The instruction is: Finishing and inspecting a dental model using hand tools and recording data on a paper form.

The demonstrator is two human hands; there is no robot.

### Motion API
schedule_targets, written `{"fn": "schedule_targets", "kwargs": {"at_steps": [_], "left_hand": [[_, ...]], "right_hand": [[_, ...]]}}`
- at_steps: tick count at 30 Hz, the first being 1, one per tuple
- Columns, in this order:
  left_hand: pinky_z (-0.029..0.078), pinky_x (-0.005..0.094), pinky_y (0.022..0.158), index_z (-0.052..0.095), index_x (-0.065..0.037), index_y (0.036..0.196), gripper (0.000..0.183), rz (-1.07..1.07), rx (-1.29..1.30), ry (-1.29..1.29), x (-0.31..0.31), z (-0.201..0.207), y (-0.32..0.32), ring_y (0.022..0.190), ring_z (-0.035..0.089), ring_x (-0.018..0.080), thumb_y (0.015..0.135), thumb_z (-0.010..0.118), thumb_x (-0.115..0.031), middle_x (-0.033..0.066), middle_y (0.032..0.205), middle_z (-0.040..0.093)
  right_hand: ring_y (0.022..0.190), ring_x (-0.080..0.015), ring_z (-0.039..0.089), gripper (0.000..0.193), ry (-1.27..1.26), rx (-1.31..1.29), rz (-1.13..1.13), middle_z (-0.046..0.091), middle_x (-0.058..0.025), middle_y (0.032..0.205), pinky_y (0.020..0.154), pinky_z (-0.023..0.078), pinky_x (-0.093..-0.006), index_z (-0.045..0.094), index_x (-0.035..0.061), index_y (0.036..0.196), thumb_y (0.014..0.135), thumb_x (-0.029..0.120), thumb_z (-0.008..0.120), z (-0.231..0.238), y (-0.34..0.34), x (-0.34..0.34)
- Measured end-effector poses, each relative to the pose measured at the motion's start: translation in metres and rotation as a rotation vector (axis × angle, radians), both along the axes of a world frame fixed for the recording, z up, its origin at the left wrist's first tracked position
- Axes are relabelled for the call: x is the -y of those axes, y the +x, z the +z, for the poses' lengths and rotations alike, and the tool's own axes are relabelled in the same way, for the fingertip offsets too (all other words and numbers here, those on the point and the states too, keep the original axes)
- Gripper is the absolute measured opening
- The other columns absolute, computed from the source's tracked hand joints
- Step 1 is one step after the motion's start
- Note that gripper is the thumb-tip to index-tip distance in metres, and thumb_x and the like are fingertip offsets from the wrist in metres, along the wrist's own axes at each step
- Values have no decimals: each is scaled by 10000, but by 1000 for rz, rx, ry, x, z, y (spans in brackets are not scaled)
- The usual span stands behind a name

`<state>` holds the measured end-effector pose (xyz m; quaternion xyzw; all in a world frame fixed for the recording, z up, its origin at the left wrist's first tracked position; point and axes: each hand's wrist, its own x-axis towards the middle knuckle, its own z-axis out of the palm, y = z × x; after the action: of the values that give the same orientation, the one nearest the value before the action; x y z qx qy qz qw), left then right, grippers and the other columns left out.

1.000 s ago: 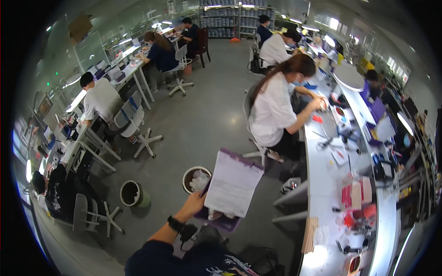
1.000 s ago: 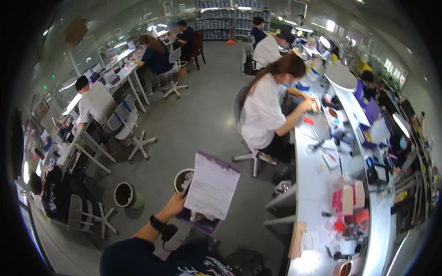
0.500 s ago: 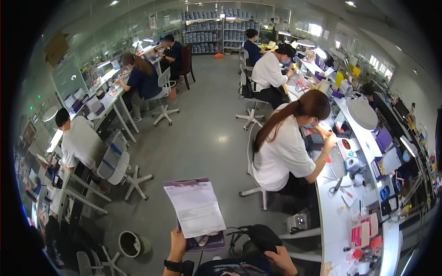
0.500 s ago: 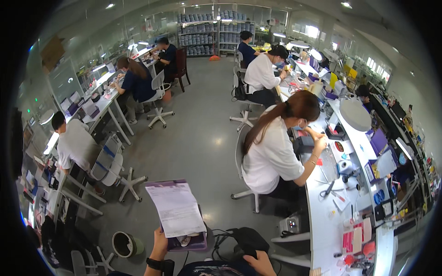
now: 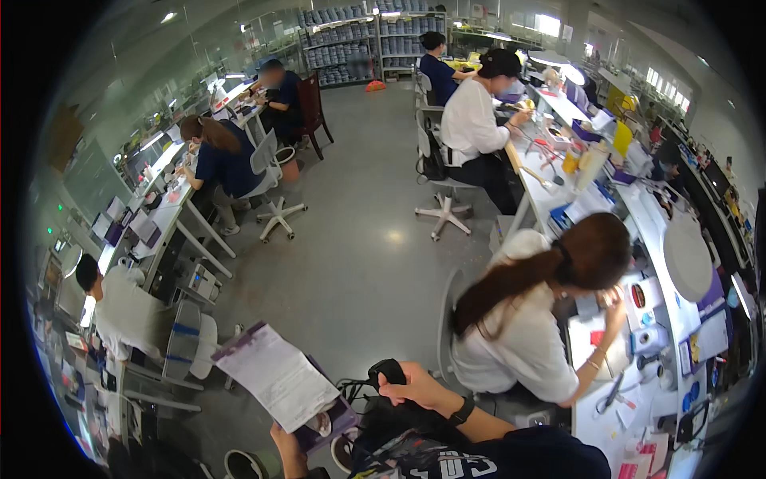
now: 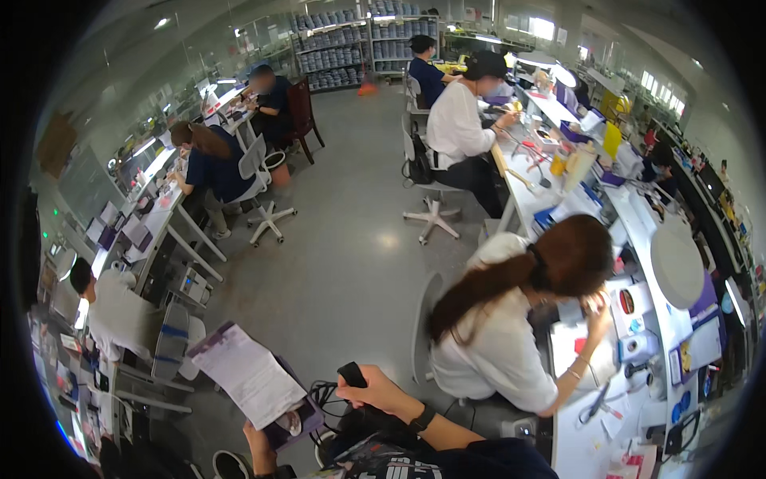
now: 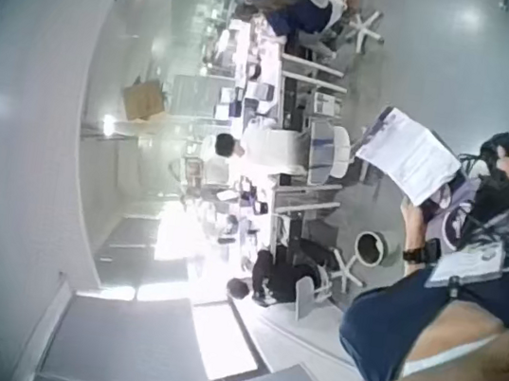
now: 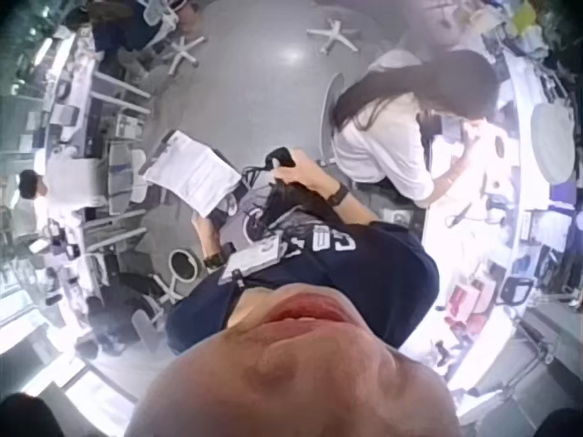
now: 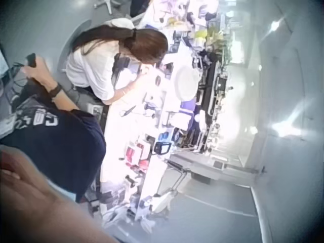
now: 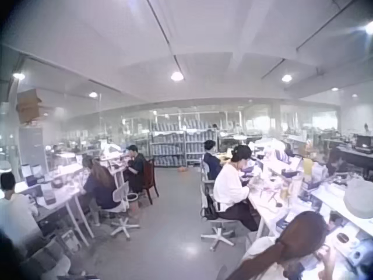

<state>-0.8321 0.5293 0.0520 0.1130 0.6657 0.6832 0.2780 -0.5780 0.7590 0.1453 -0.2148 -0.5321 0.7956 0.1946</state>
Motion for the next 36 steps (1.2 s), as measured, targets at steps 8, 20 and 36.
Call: {"fn": "schedule_targets", "kwargs": {"at_steps": [8,20,36], "left_hand": [[496,297,842,611,98,1150,321,293,56,-142,-148,-35,-154,935,652,183,929,602,-134,127,1069,693],[508,278,735,667,92,1051,274,-68,-53,-169,-549,44,-425,847,630,114,931,603,-146,101,970,718],[525,385,700,678,24,1091,374,-179,-166,-344,-1154,-33,-625,775,687,227,909,615,-296,188,870,724]], "right_hand": [[510,-56,389,128,-212,-143,-131,482,23,617,471,284,-245,581,0,881,873,92,669,-29,-163,-219],[602,-87,557,246,146,420,-655,644,-12,670,534,440,-275,687,-86,803,796,154,739,-55,-361,-481],[480,-77,467,159,307,477,-874,557,4,572,445,332,-267,673,-40,758,790,107,723,-70,-521,-1066]]}}
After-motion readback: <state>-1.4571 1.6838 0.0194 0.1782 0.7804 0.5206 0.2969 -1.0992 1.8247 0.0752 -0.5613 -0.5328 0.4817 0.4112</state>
